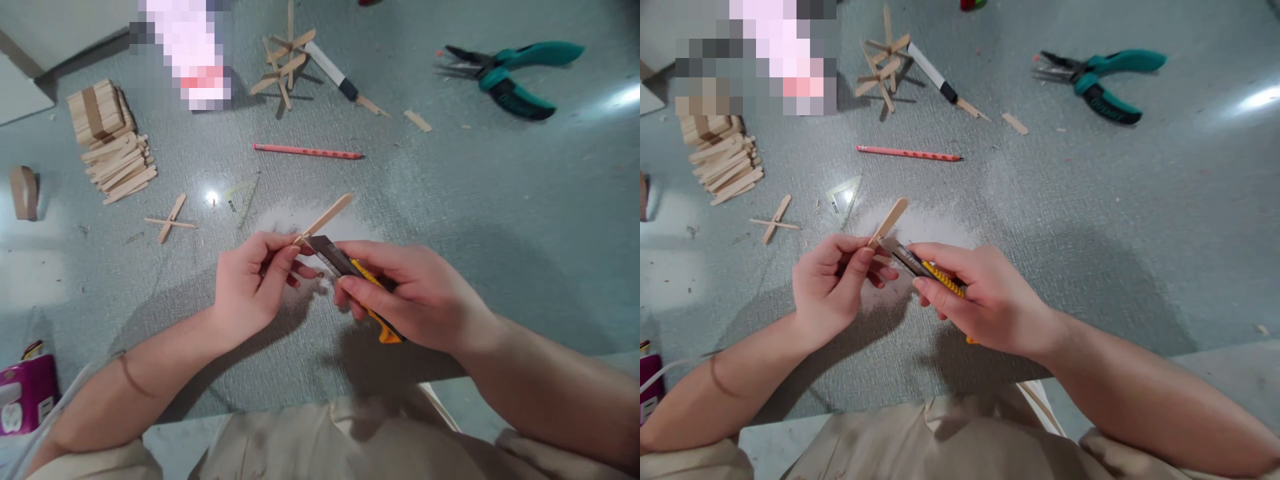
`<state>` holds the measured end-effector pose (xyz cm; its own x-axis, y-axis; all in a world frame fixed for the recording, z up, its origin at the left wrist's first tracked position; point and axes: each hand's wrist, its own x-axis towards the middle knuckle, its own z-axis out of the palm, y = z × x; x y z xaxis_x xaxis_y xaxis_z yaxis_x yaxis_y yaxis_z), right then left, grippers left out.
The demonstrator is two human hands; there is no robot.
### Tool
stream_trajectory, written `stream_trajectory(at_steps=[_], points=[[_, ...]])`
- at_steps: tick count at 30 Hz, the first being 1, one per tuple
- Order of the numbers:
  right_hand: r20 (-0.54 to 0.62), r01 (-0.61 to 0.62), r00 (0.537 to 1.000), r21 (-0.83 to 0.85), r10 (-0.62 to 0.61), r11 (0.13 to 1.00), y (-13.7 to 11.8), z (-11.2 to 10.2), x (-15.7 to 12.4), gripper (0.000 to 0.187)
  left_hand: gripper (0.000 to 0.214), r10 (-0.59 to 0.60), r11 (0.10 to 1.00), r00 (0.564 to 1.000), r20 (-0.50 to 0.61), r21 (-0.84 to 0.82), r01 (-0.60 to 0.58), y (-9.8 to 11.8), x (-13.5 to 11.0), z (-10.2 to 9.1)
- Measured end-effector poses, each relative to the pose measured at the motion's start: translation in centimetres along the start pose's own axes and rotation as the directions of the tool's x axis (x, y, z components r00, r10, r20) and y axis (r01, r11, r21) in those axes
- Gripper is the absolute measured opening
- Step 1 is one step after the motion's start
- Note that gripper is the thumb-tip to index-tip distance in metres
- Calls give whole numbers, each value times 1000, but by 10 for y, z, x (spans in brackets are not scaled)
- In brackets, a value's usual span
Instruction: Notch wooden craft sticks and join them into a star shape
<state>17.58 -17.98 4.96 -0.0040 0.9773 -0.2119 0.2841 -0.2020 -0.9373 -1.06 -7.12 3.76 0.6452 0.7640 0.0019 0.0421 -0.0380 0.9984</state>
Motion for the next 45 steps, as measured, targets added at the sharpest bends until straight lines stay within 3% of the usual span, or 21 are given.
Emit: stream_trajectory(at_steps=[4,6,9,12,14,17,21,24,27,30,40,45], points=[[14,147,989,-89,-147,985,2,-4,0,16,18,-69,994,997,16,-83,70,2,3,0],[-28,116,993,-60,-118,991,4,-4,-2,16,19,-112,981,994,15,-159,113,2,4,0],[-138,41,990,103,-26,994,9,-2,-5,20,19,-159,942,987,38,-294,163,3,6,2],[-247,75,969,361,18,930,12,2,-6,13,21,-195,899,974,116,-376,225,3,5,3],[-279,133,960,503,15,854,11,3,-4,10,19,-220,889,957,190,-365,277,2,3,2],[-289,190,957,591,-14,784,6,2,-1,19,14,-208,913,937,280,-288,289,0,0,2],[-284,118,958,551,53,826,-5,1,0,20,15,-102,962,934,342,-206,181,-3,-5,3],[-293,77,951,529,97,845,-11,3,-1,23,17,49,995,930,364,-101,-12,-6,-6,2],[-290,52,949,529,122,847,-14,3,-2,29,27,220,964,894,390,56,-261,-8,-6,-2],[-274,34,952,536,135,844,-14,3,-3,31,30,319,901,857,404,153,-407,-7,-4,-5],[-310,133,949,545,51,828,-11,5,-3,21,27,442,803,786,432,200,-562,-3,0,-7],[-304,112,950,543,70,832,-8,5,-5,24,29,508,749,747,428,208,-629,-6,1,-10]])
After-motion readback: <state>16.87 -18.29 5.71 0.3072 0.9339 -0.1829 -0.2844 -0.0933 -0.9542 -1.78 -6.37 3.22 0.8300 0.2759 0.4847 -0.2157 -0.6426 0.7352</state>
